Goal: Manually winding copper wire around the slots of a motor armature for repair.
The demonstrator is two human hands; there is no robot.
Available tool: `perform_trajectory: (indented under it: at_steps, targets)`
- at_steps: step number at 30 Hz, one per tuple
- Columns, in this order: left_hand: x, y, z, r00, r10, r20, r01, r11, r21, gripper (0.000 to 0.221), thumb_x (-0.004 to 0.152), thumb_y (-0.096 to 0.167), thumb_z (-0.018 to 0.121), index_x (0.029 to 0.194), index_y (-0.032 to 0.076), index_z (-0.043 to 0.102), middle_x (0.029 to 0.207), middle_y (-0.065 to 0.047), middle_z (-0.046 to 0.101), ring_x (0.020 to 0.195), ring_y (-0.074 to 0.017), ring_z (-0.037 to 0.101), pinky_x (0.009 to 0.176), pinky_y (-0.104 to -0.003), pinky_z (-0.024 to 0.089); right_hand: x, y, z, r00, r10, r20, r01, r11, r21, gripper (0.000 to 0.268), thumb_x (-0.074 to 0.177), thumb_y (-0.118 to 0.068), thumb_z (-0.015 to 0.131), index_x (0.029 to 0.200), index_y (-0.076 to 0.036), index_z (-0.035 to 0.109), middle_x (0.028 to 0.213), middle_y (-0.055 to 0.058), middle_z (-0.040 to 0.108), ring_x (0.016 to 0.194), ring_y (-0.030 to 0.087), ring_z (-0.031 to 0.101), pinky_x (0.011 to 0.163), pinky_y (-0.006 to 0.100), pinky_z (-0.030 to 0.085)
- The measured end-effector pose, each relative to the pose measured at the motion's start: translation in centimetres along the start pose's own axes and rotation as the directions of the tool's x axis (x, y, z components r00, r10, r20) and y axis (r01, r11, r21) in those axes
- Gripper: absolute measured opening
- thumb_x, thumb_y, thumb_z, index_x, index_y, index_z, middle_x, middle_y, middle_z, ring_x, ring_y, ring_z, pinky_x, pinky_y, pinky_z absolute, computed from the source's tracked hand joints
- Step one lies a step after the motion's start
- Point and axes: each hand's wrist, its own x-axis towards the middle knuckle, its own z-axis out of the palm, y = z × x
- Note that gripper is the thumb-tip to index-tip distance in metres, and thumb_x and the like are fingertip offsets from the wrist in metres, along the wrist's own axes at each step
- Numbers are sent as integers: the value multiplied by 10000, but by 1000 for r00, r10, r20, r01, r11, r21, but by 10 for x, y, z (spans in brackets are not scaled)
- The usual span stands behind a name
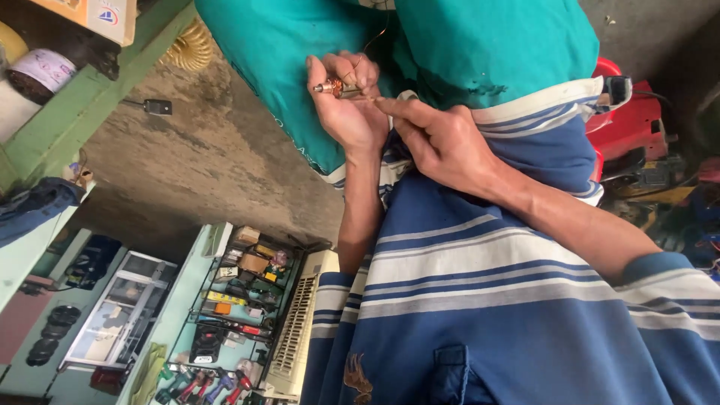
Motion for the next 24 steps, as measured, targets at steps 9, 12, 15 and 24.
perform_trajectory:
  at_steps: [9,12,15,24]
  targets:
    - [-4,6,1,995,-83,51,82,996,22,426,1044,365,356,693,131,410,654,-28,430,638,-141,366,638,-284,324,11,4,4,1000,3,22,-6,992,127,213,992,80,618,1187,62,701,763,72,635,483,151,480,467,298,405]
    - [-4,4,0,996,-74,58,73,997,17,423,1050,360,352,702,128,415,665,-31,432,636,-141,363,639,-288,327,10,4,4,1000,-14,18,12,994,109,243,986,99,613,1212,59,693,747,69,613,475,155,464,466,304,396]
    - [-6,4,2,998,-48,35,46,997,58,406,1040,355,380,714,119,432,677,-28,434,640,-140,362,630,-279,319,8,5,7,999,-24,-24,26,997,66,230,975,97,647,1193,56,706,692,76,624,449,152,473,449,302,406]
    - [-8,3,6,1000,19,-8,-17,986,168,398,1032,344,375,699,130,417,647,-28,426,646,-158,364,623,-291,308,12,7,6,999,34,37,-39,990,135,113,992,78,631,1087,66,692,709,58,633,485,127,489,454,282,409]
